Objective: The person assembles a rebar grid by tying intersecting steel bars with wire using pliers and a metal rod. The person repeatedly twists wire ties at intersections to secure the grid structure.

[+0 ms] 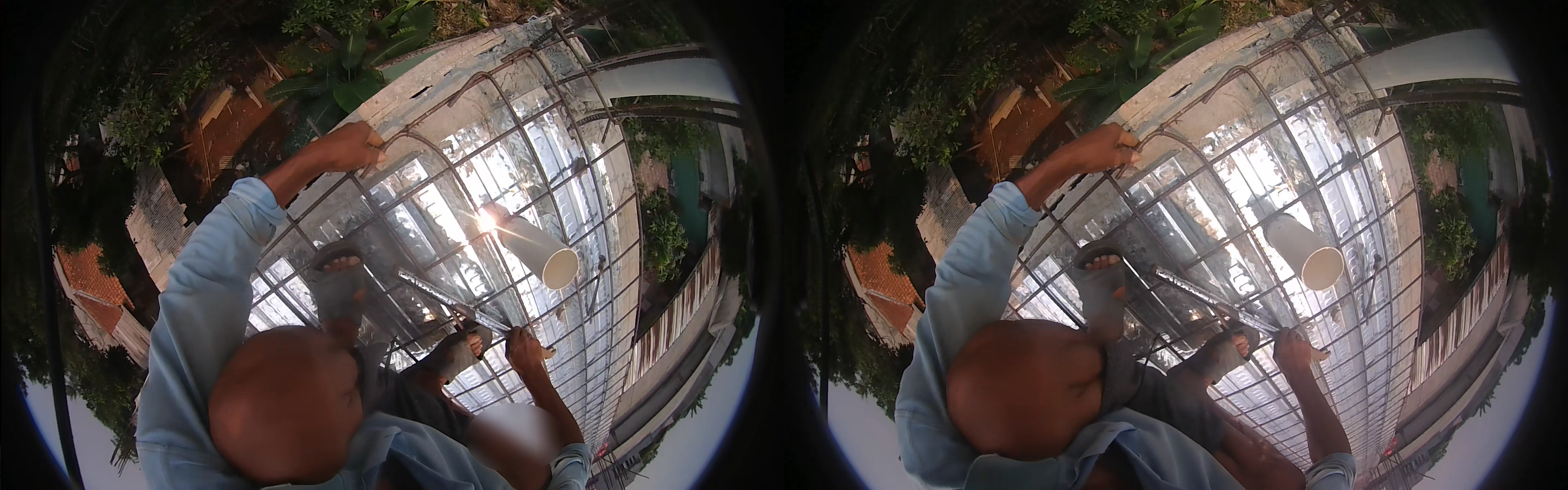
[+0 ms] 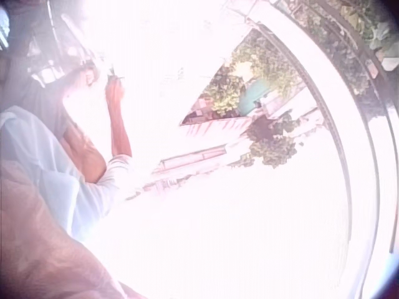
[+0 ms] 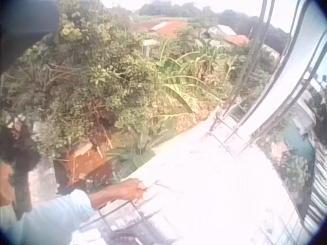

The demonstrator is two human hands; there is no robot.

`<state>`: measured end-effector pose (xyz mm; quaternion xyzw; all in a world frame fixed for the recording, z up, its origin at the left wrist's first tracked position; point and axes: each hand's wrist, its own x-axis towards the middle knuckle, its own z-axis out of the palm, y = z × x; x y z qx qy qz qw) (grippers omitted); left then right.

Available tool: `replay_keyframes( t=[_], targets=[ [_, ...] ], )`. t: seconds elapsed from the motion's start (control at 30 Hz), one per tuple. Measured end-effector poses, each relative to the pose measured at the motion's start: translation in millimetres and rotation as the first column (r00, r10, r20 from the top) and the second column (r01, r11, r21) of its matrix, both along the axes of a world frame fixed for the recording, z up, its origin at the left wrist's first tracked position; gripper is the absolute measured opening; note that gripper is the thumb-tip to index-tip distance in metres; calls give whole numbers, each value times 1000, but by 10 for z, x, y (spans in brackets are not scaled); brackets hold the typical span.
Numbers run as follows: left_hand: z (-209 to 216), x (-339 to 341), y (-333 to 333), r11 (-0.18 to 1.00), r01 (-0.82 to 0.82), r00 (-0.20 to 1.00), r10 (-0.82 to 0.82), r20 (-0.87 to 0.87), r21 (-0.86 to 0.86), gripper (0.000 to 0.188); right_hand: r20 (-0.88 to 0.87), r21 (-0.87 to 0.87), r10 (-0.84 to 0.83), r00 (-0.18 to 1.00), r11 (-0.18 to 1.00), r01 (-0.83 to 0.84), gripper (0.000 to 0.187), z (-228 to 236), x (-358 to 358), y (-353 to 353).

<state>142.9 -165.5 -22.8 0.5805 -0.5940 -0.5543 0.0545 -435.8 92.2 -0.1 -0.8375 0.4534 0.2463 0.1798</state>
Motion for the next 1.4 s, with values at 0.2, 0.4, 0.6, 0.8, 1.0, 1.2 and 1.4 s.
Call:
replay_keyframes(
  t=[0.2,0.4,0.6,0.8,1.0,1.2,1.4],
  targets=[
    [62,-136,29,1000,24,992,-23,122,-2,31,-139,67,57,989,997,-48,14,-98,-45,23],
    [460,-488,-132,900,59,938,98,332,-431,26,-194,189,-80,978,975,117,16,81,113,-137],
    [162,-1411,-873,399,633,773,-286,566,-664,17,-147,299,-316,937,889,346,36,304,46,-457],
    [-293,-1868,-1118,386,855,455,-235,859,-347,20,66,165,-446,893,887,431,42,255,-99,-268],
    [-292,-1853,-1104,440,779,568,-191,801,-447,13,51,205,-541,839,828,521,49,314,-143,-355],
    [-315,-1844,-1039,429,769,586,-180,790,-473,10,180,165,-423,888,903,396,34,256,-106,-579],
    [29,-1712,-1059,751,538,739,-202,643,-383,19,211,195,-268,940,954,228,27,432,407,-729]
  ],
)
